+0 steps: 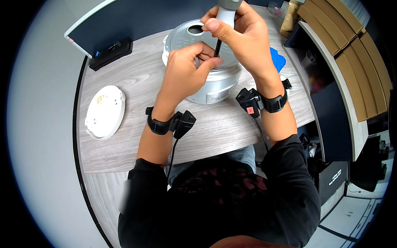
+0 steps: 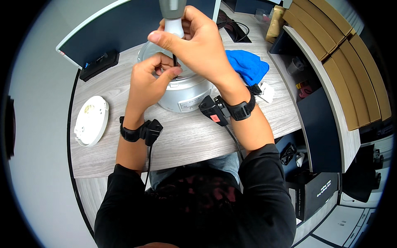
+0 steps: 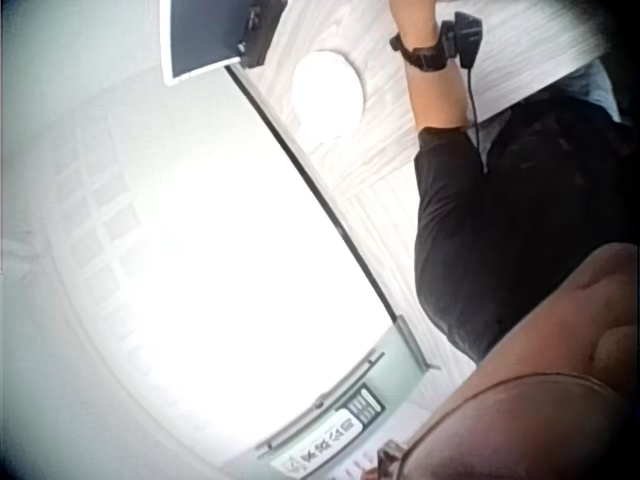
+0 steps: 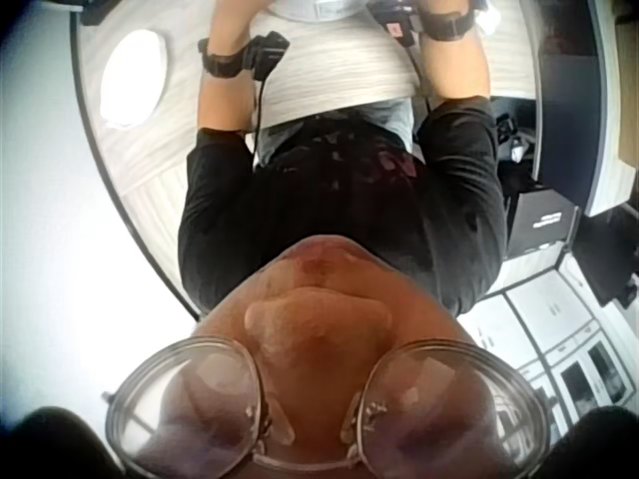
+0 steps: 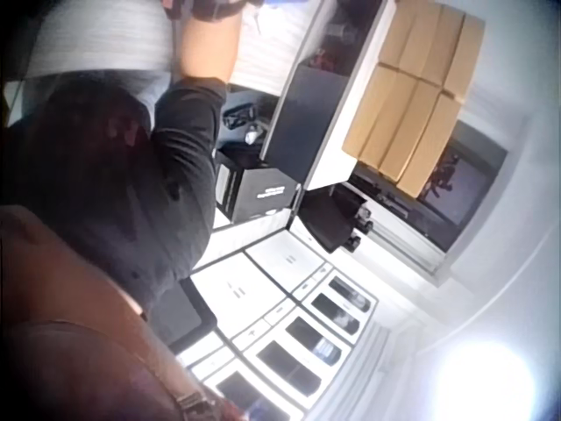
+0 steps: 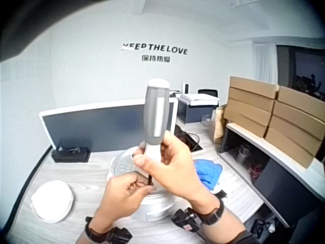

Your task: The person uses a screwdriver to remove screws from the lid of a white rice cooker, then removes the lid and wipes the rim with a blue cloth. The person handles the cooker, lid, and screwdriver throughout the sequence.

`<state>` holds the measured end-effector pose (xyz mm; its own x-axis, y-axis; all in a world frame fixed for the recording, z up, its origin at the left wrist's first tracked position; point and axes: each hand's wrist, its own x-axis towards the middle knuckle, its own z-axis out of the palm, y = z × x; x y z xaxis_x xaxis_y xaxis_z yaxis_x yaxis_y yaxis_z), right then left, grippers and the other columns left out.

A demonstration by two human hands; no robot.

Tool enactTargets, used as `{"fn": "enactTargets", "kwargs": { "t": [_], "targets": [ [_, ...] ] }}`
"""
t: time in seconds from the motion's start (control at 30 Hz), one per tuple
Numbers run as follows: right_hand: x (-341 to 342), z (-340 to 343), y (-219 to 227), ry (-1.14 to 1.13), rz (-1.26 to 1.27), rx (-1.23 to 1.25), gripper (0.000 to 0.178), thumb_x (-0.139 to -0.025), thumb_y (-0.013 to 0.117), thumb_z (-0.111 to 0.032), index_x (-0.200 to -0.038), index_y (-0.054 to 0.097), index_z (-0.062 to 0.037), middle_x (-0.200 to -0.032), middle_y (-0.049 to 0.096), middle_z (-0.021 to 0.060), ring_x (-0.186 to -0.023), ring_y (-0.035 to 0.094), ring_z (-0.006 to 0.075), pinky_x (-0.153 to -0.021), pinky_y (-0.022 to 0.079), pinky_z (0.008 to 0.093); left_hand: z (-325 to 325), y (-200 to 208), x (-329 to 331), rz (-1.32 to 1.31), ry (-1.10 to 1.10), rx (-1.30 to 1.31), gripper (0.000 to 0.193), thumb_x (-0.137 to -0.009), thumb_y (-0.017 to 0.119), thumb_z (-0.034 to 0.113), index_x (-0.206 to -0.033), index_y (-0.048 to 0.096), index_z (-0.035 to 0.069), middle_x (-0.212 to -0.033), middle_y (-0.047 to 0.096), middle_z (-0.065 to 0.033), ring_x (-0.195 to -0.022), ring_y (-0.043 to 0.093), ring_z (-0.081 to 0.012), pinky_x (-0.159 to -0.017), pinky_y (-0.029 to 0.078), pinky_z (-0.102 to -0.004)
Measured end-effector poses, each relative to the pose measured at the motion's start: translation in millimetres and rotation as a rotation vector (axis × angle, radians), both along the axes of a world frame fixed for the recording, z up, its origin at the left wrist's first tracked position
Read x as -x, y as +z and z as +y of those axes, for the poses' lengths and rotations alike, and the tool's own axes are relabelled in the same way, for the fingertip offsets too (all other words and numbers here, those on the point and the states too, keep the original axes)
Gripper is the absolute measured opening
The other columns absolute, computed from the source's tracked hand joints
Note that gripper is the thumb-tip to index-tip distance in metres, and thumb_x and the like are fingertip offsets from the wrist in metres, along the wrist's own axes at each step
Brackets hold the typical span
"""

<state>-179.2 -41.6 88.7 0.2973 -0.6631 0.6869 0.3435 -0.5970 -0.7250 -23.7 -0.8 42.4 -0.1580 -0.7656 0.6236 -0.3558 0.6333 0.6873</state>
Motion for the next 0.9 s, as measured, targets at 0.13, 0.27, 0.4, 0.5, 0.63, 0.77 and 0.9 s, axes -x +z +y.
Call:
{"fn": "enactTargets", "kwargs": {
  "t": [0.13,0.27,0.4,0.5,0.63,0.77,0.9],
  "targets": [
    [0.5,-15.1,-3.8,-0.129,0.126,0.089,0.029,-0.085,0.081,-0.018,-0.103,0.068,-0.0001,-0.091,0.071,0.0073,-0.081,0.067,0.0106,-0.071,0.055,0.0241,-1.7,1.7,-1.7,-0.037,0.001,-0.039,0.013,-0.086,0.074,0.009,-0.092,0.072,-0.002,-0.080,0.074,-0.0094,-0.070,0.068,-0.0148,-0.065,0.053,-0.0276],
    [1.8,-9.3,-3.9,-0.066,0.045,-0.027,0.025,-0.086,0.080,-0.018,-0.101,0.070,-0.0012,-0.088,0.069,0.0043,-0.077,0.064,0.0081,-0.067,0.052,0.0226,-1.2,3.2,-4.3,0.030,-0.084,-0.096,0.014,-0.090,0.069,0.010,-0.097,0.073,-0.001,-0.083,0.074,-0.0091,-0.077,0.069,-0.0144,-0.070,0.053,-0.0272],
    [13.0,-29.3,-10.5,0.336,-0.037,-0.136,0.025,-0.098,0.065,-0.013,-0.115,0.057,0.0034,-0.106,0.070,0.0154,-0.094,0.068,0.0172,-0.083,0.055,0.0288,0.0,3.8,-7.5,-0.016,-0.157,-0.115,0.015,-0.095,0.064,0.010,-0.102,0.073,-0.001,-0.087,0.075,-0.0067,-0.082,0.067,-0.0109,-0.075,0.052,-0.0256],
    [8.5,-22.0,-4.1,0.457,-0.115,-0.156,0.029,-0.100,0.063,-0.016,-0.120,0.054,0.0034,-0.110,0.069,0.0170,-0.096,0.069,0.0205,-0.086,0.055,0.0310,-1.2,-0.7,-8.2,-0.033,-0.111,-0.123,0.014,-0.094,0.066,0.010,-0.099,0.073,-0.001,-0.084,0.074,-0.0057,-0.077,0.066,-0.0098,-0.072,0.051,-0.0248],
    [5.3,-25.0,-9.4,0.319,-0.107,-0.127,0.030,-0.099,0.063,-0.013,-0.123,0.053,0.0025,-0.110,0.070,0.0170,-0.097,0.069,0.0203,-0.085,0.056,0.0308,0.3,2.1,-5.0,-0.066,0.006,-0.062,0.013,-0.085,0.075,0.011,-0.092,0.074,0.000,-0.078,0.074,-0.0106,-0.069,0.069,-0.0163,-0.063,0.053,-0.0271],
    [4.1,-28.7,-12.0,0.140,-0.026,-0.052,0.026,-0.096,0.068,-0.010,-0.118,0.058,0.0017,-0.108,0.070,0.0114,-0.094,0.067,0.0145,-0.083,0.054,0.0271,-1.1,1.1,-3.1,-0.057,0.035,-0.022,0.015,-0.082,0.079,0.013,-0.087,0.073,0.000,-0.075,0.073,-0.0086,-0.064,0.067,-0.0136,-0.059,0.050,-0.0253],
    [11.6,-26.7,-6.4,0.103,0.088,-0.082,0.024,-0.094,0.070,-0.008,-0.115,0.063,0.0020,-0.105,0.069,0.0056,-0.093,0.064,0.0098,-0.083,0.053,0.0241,-1.3,1.0,-6.2,-0.067,0.035,-0.041,0.014,-0.082,0.078,0.013,-0.088,0.073,0.002,-0.074,0.072,-0.0066,-0.060,0.062,-0.0123,-0.056,0.046,-0.0246]
  ]
}}
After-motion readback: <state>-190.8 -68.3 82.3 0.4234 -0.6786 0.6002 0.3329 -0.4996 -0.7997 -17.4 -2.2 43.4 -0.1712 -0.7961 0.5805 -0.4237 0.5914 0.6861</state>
